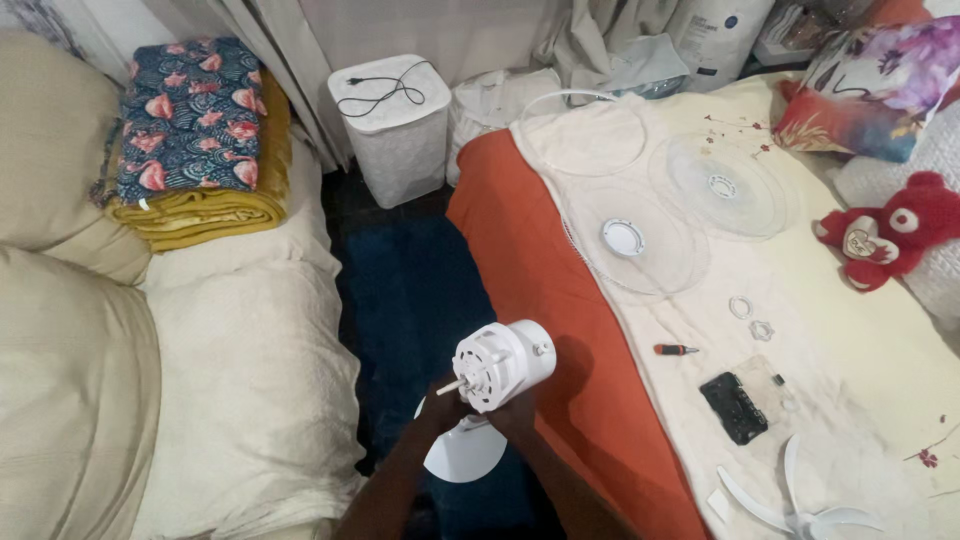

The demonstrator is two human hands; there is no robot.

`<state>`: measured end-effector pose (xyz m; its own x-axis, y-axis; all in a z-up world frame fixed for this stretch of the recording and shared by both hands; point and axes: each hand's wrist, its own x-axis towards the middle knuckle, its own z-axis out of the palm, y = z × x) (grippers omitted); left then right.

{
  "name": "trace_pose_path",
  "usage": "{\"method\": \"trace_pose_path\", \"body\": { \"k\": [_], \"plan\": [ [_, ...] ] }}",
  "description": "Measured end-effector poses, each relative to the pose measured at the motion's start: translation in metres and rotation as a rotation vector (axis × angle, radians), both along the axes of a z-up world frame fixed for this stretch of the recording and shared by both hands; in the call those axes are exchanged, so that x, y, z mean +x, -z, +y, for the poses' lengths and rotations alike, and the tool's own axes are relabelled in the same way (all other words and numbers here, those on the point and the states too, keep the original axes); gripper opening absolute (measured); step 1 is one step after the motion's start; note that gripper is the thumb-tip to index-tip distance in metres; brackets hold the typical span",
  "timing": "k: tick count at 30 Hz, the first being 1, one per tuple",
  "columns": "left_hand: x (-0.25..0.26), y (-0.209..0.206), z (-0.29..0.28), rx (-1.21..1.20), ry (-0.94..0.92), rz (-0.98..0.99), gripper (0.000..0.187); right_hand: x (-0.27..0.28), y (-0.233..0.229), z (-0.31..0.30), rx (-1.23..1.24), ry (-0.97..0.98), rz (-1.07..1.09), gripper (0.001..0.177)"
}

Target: The person assembles a white pedestal fan on a bed. They attach the fan head to the stand, secure it with a knob, install the fan blades, and fit the front wire cage, tightening it with a nut.

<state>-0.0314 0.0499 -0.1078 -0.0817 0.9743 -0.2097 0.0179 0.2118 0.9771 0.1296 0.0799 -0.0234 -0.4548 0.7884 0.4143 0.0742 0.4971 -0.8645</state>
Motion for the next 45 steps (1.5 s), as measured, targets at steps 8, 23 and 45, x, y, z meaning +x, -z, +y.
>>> {"method": "trace_pose_path", "body": {
  "k": [8,23,45],
  "plan": [
    [0.033,-0.012,-0.027,0.362,-0.352,0.484,0.054,0.009,0.000,0.027,-0.207,-0.256,0.224,0.068],
    [0.035,-0.016,-0.062,0.221,-0.353,0.465,0.056,0.065,0.042,0.064,-0.257,-0.114,-0.107,0.081],
    [0.107,0.000,-0.101,-0.315,-0.336,0.101,0.099,0.204,0.080,-0.115,-0.947,-0.294,-0.537,0.053]
  ]
}}
